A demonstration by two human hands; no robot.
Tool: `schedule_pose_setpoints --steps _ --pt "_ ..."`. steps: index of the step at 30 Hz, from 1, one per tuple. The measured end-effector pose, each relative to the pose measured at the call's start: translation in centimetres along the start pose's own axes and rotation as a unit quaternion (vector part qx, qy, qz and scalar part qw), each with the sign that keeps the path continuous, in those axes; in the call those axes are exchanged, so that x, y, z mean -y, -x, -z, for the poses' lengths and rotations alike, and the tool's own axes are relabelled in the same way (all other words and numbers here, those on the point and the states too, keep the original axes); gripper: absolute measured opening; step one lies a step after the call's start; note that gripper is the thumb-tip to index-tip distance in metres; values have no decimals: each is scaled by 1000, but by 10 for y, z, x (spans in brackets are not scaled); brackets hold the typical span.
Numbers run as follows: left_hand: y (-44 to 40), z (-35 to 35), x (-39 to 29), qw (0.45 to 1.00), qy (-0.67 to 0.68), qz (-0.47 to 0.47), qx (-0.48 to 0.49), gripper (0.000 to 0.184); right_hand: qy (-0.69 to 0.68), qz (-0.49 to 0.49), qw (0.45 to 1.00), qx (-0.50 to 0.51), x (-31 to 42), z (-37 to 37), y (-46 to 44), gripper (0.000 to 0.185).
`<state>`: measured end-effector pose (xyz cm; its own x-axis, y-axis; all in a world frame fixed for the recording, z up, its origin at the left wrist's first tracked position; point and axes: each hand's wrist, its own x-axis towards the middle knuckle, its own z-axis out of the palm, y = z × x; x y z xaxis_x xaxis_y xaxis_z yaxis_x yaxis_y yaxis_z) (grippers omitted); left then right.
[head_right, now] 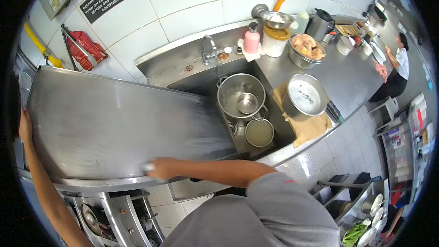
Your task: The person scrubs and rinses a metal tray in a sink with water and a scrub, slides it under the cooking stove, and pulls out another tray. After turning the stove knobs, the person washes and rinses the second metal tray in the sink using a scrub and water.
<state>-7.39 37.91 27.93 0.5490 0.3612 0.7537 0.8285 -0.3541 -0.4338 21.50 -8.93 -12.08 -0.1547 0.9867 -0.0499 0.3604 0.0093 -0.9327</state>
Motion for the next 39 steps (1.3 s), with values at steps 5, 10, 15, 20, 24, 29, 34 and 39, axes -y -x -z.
schedule_pose_setpoints --steps 5,10,15,20,24,29,34,39 --pt "-3 -18 27 999 44 -16 11 48 40 182 963 -193 105 -46 -41 47" --pt "13 -6 38 999 50 -9 19 48 -54 -18 988 -141 11 -27 42 50" --pt "24 -4 48 998 56 -1 40 48 188 -281 930 -144 -110 1 128 66" --pt "59 35 60 997 37 -8 70 48 -195 -208 928 -239 -74 32 164 71" --pt "109 104 36 995 15 -7 102 48 -388 -134 834 -368 -64 118 237 59" --pt "169 174 -82 984 90 -32 149 41 -134 -225 869 -419 -114 238 258 62" --pt "199 216 -191 975 116 61 181 31 133 -336 839 -407 -233 302 224 54" --pt "247 210 -305 863 394 248 198 33 261 -413 783 -385 -289 307 208 54"
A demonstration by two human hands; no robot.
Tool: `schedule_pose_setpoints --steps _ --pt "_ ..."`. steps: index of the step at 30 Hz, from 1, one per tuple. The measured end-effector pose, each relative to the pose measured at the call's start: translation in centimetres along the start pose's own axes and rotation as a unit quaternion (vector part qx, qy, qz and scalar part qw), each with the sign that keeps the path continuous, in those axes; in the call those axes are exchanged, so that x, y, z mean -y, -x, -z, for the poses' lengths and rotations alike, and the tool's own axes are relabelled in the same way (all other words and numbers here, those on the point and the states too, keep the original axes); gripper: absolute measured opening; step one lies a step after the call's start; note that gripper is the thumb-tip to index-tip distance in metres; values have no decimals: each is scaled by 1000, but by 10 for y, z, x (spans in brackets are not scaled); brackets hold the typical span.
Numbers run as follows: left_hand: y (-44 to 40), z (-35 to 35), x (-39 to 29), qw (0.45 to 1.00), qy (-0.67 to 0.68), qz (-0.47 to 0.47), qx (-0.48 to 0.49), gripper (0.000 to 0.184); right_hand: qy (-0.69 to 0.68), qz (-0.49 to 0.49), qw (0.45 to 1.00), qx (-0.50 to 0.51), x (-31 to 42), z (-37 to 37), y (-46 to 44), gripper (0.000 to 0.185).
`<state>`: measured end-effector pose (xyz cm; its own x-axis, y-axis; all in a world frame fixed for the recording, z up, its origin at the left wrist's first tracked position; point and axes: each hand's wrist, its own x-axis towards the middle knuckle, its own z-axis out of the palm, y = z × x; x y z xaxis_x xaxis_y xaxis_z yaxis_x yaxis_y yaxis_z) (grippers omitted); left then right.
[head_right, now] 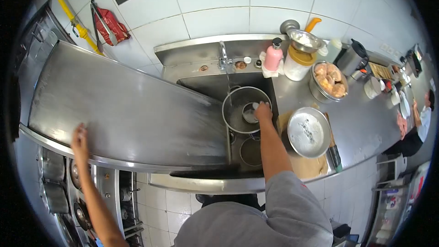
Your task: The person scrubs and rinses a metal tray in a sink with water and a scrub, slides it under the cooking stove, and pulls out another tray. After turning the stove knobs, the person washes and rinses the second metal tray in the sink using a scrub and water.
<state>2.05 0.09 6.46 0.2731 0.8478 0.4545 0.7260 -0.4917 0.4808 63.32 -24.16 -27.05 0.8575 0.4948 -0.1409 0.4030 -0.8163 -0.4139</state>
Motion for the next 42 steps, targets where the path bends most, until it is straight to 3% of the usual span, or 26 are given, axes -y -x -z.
schedule_pose_setpoints --steps 2,3,4,5,7,9,11,13,16,17,19,22,27,29,30,32,33,35,36,38,40,42 --pt "43 -60 -16 992 93 66 46 37 39 4 999 -5 -7 -17 -21 53" --pt "68 -85 -58 985 130 68 87 35 25 -22 997 73 -7 -22 -28 53" --pt "90 -121 -58 971 182 83 134 34 14 -48 988 149 -7 -26 -33 52" --pt "108 -152 -65 971 155 37 177 33 14 -43 987 153 -5 -32 -34 52" --pt "135 -200 -108 938 190 98 275 31 51 -38 988 141 -3 -47 -30 48" --pt "145 -240 -142 905 237 90 343 31 33 -21 994 100 6 -48 -22 41" --pt "154 -277 -152 891 256 88 363 31 21 -7 998 59 3 -47 -20 34" --pt "161 -301 -159 878 278 82 382 30 40 55 995 -68 3 -43 -34 20" --pt "177 -320 -165 875 274 96 388 30 80 120 982 -125 7 -44 -43 11" --pt "186 -325 -167 881 285 92 367 30 81 121 981 -125 11 -49 -39 11" --pt "202 -338 -163 885 291 83 355 30 191 232 953 -32 18 -79 -19 17" --pt "217 -345 -169 864 296 102 395 30 170 207 963 30 16 -123 -4 18" --pt "228 -371 -178 873 304 69 375 30 109 205 973 19 16 -80 5 22" --pt "228 -399 -178 781 426 212 404 42 96 179 979 20 19 -53 16 23" --pt "223 -405 -184 781 431 211 400 42 71 162 984 31 27 -33 19 25" --pt "206 -413 -201 670 501 381 394 52 51 153 986 42 44 7 29 27" --pt "200 -420 -206 669 507 383 385 52 53 162 984 45 51 26 34 30" --pt "190 -435 -207 564 576 440 395 61 59 188 979 55 67 59 51 32" --pt "185 -437 -211 566 582 445 379 61 52 229 970 65 76 75 60 32" --pt "180 -438 -215 459 660 486 343 48 43 283 955 83 91 92 72 33" --pt "181 -439 -202 495 678 454 300 41 -65 341 929 130 100 99 82 41" --pt "179 -431 -193 528 690 416 267 34 -137 328 924 138 103 86 92 36"
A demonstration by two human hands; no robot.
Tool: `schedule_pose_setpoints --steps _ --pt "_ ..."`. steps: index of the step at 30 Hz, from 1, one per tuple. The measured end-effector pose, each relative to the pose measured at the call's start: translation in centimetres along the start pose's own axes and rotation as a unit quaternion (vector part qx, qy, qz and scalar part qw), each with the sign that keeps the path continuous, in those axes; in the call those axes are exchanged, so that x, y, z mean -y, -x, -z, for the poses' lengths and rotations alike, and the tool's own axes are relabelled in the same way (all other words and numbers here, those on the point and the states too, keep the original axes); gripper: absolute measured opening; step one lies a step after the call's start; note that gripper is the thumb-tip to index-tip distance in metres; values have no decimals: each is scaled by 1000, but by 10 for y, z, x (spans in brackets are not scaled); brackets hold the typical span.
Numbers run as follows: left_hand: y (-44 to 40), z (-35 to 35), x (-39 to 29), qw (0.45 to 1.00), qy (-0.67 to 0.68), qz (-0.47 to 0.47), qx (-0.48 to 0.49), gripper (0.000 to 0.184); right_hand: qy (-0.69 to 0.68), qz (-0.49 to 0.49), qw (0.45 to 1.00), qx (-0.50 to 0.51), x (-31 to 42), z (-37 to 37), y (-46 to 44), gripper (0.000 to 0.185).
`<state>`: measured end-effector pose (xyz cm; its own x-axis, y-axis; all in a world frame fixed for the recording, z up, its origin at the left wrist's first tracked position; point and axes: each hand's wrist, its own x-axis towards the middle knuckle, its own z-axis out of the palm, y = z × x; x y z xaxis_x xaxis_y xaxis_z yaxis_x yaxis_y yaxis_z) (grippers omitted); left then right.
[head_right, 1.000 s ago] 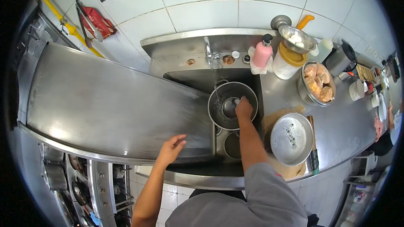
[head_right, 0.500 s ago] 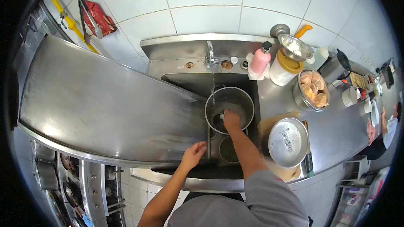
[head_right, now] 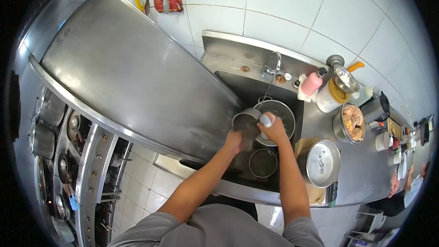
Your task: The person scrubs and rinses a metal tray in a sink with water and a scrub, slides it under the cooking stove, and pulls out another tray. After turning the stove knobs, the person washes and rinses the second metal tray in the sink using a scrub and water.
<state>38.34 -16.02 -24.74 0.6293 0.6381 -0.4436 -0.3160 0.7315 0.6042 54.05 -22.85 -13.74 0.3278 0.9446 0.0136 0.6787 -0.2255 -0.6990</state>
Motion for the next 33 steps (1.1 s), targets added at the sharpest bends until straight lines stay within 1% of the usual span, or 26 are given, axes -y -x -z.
schedule_pose_setpoints --steps 1,2,3,5,6,7,8,9,10,11,13,15,16,17,19,21,22,23,24,26,27,29,30,31,32,33 --pt "6 -1 -13 995 85 -36 28 31 -227 -65 970 -63 -13 -22 -2 36" --pt "10 -1 -25 982 166 -68 56 30 -442 -126 880 -123 -22 -40 0 35" --pt "3 7 -33 983 160 -67 60 30 -581 -145 774 -205 -10 -65 1 21" --pt "-17 30 -42 984 151 -68 -72 26 -664 -282 671 -174 -7 -120 0 38" --pt "-17 31 -58 987 131 -71 -54 26 -755 -305 571 -105 -9 -157 -10 40" --pt "-16 24 -80 991 110 -73 -35 26 -674 -73 733 -51 -8 -196 -10 43" --pt "-1 1 -103 984 120 -95 -87 26 -474 26 870 -132 -9 -228 -26 42" --pt "10 -16 -127 975 129 -118 -140 26 -237 116 943 -201 -4 -252 -40 41" --pt "-13 4 -140 981 124 -100 -107 27 -538 -36 832 -131 25 -247 -56 40" --pt "-36 27 -154 986 120 -83 -75 27 -771 -178 610 -42 60 -226 -75 38" --pt "-40 18 -199 979 146 -140 -30 31 -740 -129 660 -15 98 -194 -97 39" --pt "-30 -10 -235 963 186 -192 16 26 -727 -136 673 -3 98 -206 -144 35" --pt "-35 -15 -251 957 201 -207 8 28 -590 -44 805 -52 125 -182 -140 32" --pt "-39 -20 -266 950 218 -223 0 31 -423 49 900 -96 154 -154 -136 31" --pt "-27 -43 -289 931 243 -266 64 35 -112 28 992 -56 152 -151 -174 37" --pt "-10 -64 -305 930 282 -216 94 38 -108 -23 993 -45 179 -104 -155 41" --pt "-13 -62 -313 933 223 -232 163 39 -106 -68 991 -36 193 -79 -141 45" --pt "-25 -56 -319 935 219 -231 158 41 -77 -89 992 -47 196 -67 -130 48" --pt "-16 -55 -316 929 204 -215 221 40 -73 -99 991 -53 177 -72 -126 48" --pt "-24 -32 -300 944 190 -207 172 37 -194 -45 978 60 108 -93 -117 57" --pt "-43 -5 -287 955 179 -200 123 35 -162 -50 983 -63 82 -108 -88 69" --pt "-37 8 -241 968 159 -191 46 25 -293 -131 947 34 59 -67 -21 74" --pt "-63 54 -214 983 115 -141 8 16 -284 -149 947 6 48 -50 10 74" --pt "-48 62 -186 991 72 -112 13 7 -285 -140 943 -104 40 -36 43 70" --pt "-34 58 -157 991 81 -96 -49 6 -278 -126 929 -210 32 -18 72 67" --pt "-32 77 -129 996 71 -56 -9 12 -236 -142 924 -266 21 9 100 64"
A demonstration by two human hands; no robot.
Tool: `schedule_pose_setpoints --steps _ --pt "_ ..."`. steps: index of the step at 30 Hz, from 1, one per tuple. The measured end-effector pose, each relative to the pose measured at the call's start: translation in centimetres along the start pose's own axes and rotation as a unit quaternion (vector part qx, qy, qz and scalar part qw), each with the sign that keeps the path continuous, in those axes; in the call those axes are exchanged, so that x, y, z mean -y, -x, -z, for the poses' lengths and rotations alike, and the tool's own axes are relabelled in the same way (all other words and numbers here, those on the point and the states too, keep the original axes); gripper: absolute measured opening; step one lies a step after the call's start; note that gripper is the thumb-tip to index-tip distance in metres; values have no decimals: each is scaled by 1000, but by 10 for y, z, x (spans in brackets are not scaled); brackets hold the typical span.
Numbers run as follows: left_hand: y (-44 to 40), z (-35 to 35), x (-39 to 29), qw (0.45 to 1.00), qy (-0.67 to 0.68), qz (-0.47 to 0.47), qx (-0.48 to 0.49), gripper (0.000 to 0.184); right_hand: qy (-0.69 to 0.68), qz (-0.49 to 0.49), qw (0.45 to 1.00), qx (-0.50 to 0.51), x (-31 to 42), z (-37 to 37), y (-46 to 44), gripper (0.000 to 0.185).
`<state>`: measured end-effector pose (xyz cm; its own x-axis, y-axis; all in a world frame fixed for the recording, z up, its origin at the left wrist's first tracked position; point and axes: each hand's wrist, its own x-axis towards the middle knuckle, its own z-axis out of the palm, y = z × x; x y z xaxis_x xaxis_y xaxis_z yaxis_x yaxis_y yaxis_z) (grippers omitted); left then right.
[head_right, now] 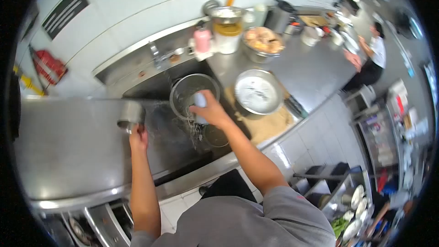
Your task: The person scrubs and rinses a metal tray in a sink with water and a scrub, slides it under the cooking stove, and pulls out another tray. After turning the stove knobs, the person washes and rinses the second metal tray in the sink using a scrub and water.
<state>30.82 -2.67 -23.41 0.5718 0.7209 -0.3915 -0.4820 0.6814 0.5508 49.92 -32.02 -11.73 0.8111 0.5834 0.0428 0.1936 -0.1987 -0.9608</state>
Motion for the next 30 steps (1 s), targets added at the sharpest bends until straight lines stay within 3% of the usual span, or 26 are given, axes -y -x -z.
schedule_pose_setpoints --steps 1,2,4,7,8,10,12,13,14,15,17,19,21,23,25,27,30 --pt "5 15 24 999 -37 19 10 21 33 8 997 -63 4 40 7 62" --pt "22 8 40 992 -80 66 -65 28 82 24 989 -122 10 78 16 61" --pt "44 6 72 983 -131 122 -52 27 220 62 947 -225 2 140 23 62" --pt "75 -16 96 952 -247 177 22 26 388 -28 897 -212 -6 175 41 61" --pt "76 -21 99 950 -251 184 35 26 482 23 842 -243 -9 170 49 59" --pt "72 -27 99 905 -354 213 97 26 445 152 860 -198 2 149 59 61" --pt "77 -46 93 885 -397 215 116 27 276 185 943 22 24 101 70 62" --pt "82 -59 84 863 -439 215 128 28 328 248 909 60 24 72 82 71" --pt "89 -71 78 850 -461 216 134 28 327 223 904 162 25 50 89 80" --pt "97 -84 71 841 -480 213 132 28 350 242 886 184 13 27 91 88" --pt "84 -73 62 815 -508 232 155 31 342 198 885 247 -9 -6 72 75" --pt "88 -76 45 805 -518 245 153 30 301 205 907 211 -34 -28 48 49" --pt "74 -50 38 836 -457 264 148 37 289 149 912 248 -34 -36 22 39" --pt "90 -48 26 871 -436 205 95 42 313 181 906 221 -55 -47 -17 48" --pt "98 -35 21 897 -416 144 43 47 353 52 907 225 -56 -50 -60 55" --pt "112 5 23 761 -637 -67 103 49 372 79 909 168 -83 -53 -103 57" --pt "161 10 3 593 -787 -145 81 41 473 69 856 197 -142 -66 -154 53"
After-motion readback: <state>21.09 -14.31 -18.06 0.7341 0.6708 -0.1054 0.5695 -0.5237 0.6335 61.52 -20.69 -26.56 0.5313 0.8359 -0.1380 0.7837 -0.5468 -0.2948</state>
